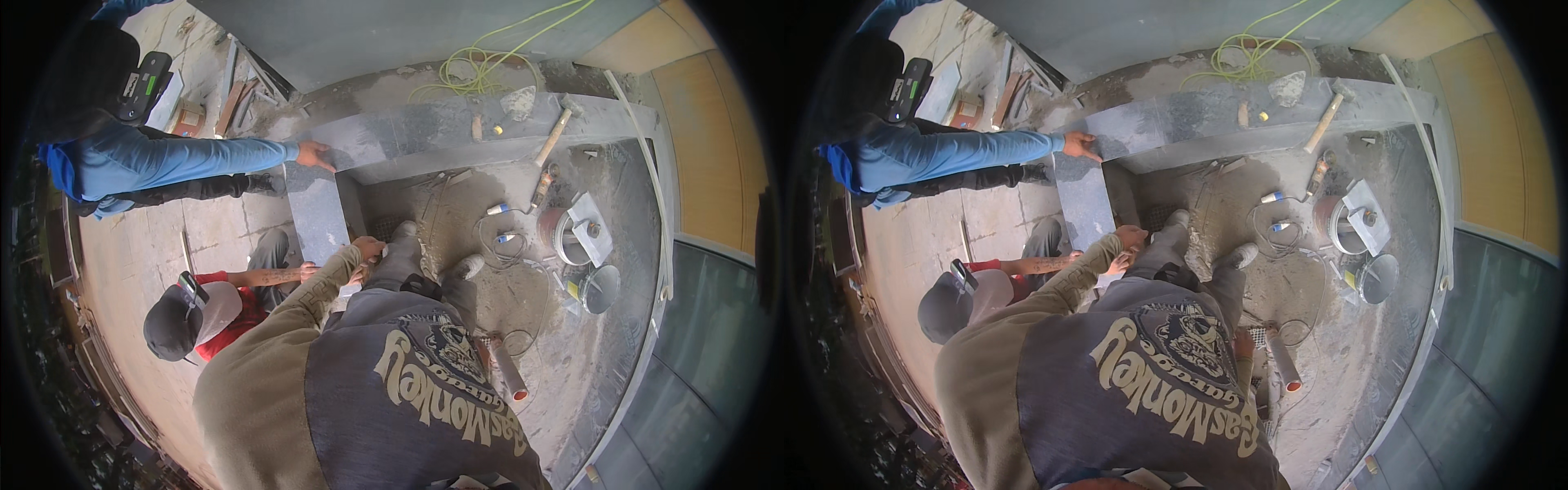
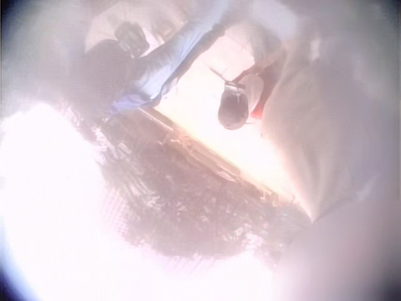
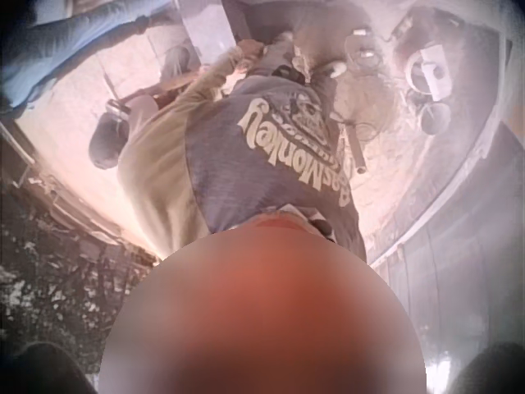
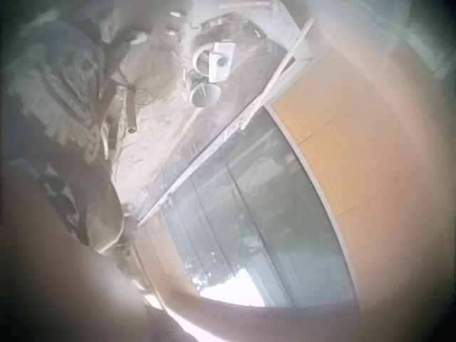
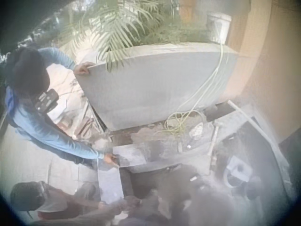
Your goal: The person positions a large stone tile onto a prepared surface with assistance from two coworkers. They use a power grinder to cut and shape the tile, apply adhesive, and measure the tile with a tape measure. The team collaborates to align and secure the tile in place.
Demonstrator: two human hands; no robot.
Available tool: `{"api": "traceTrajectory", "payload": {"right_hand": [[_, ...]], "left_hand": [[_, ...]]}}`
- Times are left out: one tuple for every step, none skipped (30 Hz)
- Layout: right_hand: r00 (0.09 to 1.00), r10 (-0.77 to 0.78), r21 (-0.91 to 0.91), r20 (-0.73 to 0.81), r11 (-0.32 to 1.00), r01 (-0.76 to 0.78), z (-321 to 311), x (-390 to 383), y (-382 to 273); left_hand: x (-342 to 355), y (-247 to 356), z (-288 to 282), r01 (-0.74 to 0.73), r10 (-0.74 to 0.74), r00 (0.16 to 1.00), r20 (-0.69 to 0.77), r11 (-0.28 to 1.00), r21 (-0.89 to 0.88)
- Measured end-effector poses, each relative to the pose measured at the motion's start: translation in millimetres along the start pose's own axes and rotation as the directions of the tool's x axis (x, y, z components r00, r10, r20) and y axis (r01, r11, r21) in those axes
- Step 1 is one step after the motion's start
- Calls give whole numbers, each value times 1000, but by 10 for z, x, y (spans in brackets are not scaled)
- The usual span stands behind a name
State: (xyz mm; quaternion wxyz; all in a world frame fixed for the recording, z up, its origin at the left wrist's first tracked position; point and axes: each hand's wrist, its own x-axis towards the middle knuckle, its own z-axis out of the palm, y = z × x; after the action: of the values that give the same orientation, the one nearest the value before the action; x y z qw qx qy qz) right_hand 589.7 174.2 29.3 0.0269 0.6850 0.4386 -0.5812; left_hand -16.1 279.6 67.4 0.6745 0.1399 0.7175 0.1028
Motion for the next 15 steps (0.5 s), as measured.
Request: {"api": "traceTrajectory", "payload": {"right_hand": [[950,-313,-408,-21,870,278,-65,82,403],[796,-603,-804,49,449,390,-528,113,866],[824,-552,-788,-129,562,253,-590,117,975],[869,-481,-730,-115,634,254,-191,281,825],[941,-233,-440,-244,892,107,162,249,739],[974,16,-109,-228,993,-42,369,193,455],[955,258,161,-148,959,-234,218,44,439],[941,195,60,-277,981,-186,6,-52,590],[936,214,95,-280,976,-195,-133,-190,590],[944,210,178,-255,970,-168,-140,-183,516],[965,212,252,-157,953,-168,-51,-182,406],[958,261,295,-118,930,-218,-330,-351,503],[964,264,327,-22,913,-242,-354,-368,447],[960,278,345,27,899,-270,-545,-404,468],[952,299,349,60,888,-300,-817,-461,533]], "left_hand": [[127,317,169,-25,25,1000,15,999,-21],[393,364,522,-42,50,995,87,994,-99],[682,838,739,-71,80,979,188,996,-56],[686,305,269,14,8,989,147,989,-147],[580,-36,-112,71,-48,992,116,976,-206],[412,-280,-495,106,-86,992,90,962,-250],[419,-109,-163,96,-81,993,83,977,-188],[537,241,269,61,-53,997,52,984,-166],[578,667,501,100,-89,991,105,988,-114],[648,1232,574,-8,4,998,64,999,53],[602,1498,439,-54,58,998,-14,979,198],[501,1792,818,-139,162,984,-68,955,262],[491,1719,801,-311,345,907,-241,935,168],[498,1735,986,-352,367,863,-346,930,107],[503,1687,1243,-379,360,862,-358,925,17]]}}
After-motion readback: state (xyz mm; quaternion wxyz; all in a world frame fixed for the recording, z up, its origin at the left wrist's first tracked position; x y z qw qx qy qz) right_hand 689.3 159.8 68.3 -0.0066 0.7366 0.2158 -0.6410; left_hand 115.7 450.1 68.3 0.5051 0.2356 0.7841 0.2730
